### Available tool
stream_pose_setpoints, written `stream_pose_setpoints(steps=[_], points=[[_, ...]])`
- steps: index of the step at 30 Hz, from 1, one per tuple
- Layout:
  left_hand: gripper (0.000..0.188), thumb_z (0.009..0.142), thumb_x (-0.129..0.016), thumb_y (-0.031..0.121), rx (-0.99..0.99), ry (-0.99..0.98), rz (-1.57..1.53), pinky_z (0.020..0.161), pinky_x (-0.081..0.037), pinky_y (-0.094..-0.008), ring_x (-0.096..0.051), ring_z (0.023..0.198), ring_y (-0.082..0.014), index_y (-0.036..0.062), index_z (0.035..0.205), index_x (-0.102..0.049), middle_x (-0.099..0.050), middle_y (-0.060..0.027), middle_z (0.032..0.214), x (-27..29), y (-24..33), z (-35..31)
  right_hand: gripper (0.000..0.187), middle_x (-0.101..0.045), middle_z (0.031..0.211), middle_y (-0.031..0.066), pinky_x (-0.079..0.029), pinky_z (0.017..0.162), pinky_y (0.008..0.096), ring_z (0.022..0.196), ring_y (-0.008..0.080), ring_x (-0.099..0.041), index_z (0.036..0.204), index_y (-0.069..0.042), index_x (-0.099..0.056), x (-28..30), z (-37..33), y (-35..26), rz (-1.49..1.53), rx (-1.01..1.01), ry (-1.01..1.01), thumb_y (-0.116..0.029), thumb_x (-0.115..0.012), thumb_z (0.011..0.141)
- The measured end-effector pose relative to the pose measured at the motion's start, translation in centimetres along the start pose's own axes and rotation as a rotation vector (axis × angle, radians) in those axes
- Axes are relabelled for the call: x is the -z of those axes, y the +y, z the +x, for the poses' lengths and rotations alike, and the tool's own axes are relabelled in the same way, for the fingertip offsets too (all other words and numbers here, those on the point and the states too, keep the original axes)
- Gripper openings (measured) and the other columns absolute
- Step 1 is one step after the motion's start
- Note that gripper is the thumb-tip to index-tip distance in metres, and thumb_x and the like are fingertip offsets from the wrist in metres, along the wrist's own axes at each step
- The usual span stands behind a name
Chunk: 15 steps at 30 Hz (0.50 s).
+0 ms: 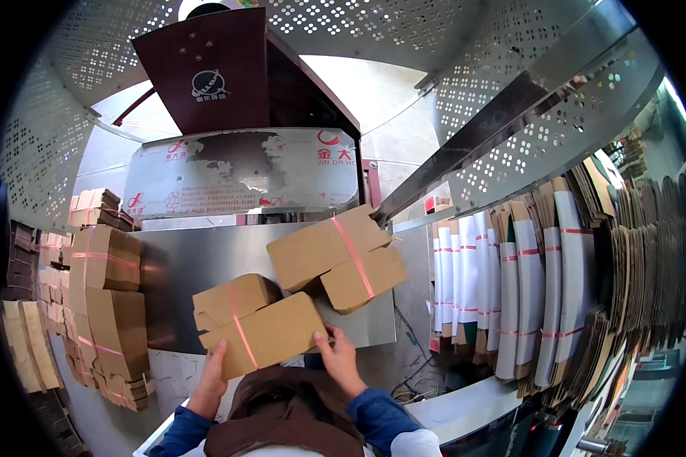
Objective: The person picks up stacks of flat corrugated cardboard pieces, places them into a strapping machine, and secures them with pink plastic straps. The person then removes the bundled stacks and stacks them on the floor. Another person assists by handing over additional stacks of cardboard.
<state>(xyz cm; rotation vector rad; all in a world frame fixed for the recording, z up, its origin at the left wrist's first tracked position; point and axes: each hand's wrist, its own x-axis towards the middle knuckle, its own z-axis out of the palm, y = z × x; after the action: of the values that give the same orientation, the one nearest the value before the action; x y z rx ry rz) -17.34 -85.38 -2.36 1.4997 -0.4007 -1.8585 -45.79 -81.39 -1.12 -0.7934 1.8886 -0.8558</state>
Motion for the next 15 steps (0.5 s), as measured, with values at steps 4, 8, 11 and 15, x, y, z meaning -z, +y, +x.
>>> stream_pose_setpoints(steps=[4,8,11,15], points=[[0.054,0.097,-0.057,0.033,0.012,0.006,-0.03,0.103,-0.042,-0.0355,-0.05,0.124,-0.0205,0.0055,0.14,-0.041,-0.052,-0.0074,0.136,-0.1,-1.4,-0.6,0.054,-0.061,0.11,0.0229,-0.05,0.084,0.0405,0.095,0.0334,-0.063,0.127,-0.002,-0.056,1.0,0.1,1.0,-0.058,0.015,-0.038,-0.04,-0.063,0.09],[0.055,0.096,-0.057,0.033,0.018,0.038,-0.05,0.103,-0.043,-0.0361,-0.052,0.122,-0.0213,0.0053,0.14,-0.04,-0.052,-0.0079,0.136,-2.1,-3.9,-1.4,0.052,-0.062,0.11,0.0218,-0.051,0.084,0.0378,0.094,0.0285,-0.064,0.127,-0.001,-0.056,4.1,-0.2,2.3,-0.057,0.012,-0.044,-0.036,-0.065,0.089],[0.06,0.094,-0.061,0.033,0.03,0.078,-0.122,0.102,-0.043,-0.0354,-0.05,0.124,-0.0211,0.0049,0.142,-0.038,-0.051,-0.0083,0.137,-1.6,-4.1,-1.1,0.052,-0.063,0.111,0.0202,-0.053,0.083,0.0334,0.098,0.024,-0.066,0.129,0.002,-0.054,4.0,1.0,2.0,-0.127,0.118,-0.081,-0.032,-0.065,0.091],[0.059,0.094,-0.062,0.033,0.004,0.138,-0.054,0.101,-0.044,-0.0357,-0.051,0.122,-0.0213,0.0052,0.141,-0.039,-0.052,-0.0083,0.135,-2.5,-1.9,0.2,0.049,-0.062,0.109,0.0207,-0.05,0.087,0.036,0.098,0.0275,-0.064,0.123,0.002,-0.056,3.4,2.7,0.7,-0.036,0.141,-0.075,-0.031,-0.069,0.088]])
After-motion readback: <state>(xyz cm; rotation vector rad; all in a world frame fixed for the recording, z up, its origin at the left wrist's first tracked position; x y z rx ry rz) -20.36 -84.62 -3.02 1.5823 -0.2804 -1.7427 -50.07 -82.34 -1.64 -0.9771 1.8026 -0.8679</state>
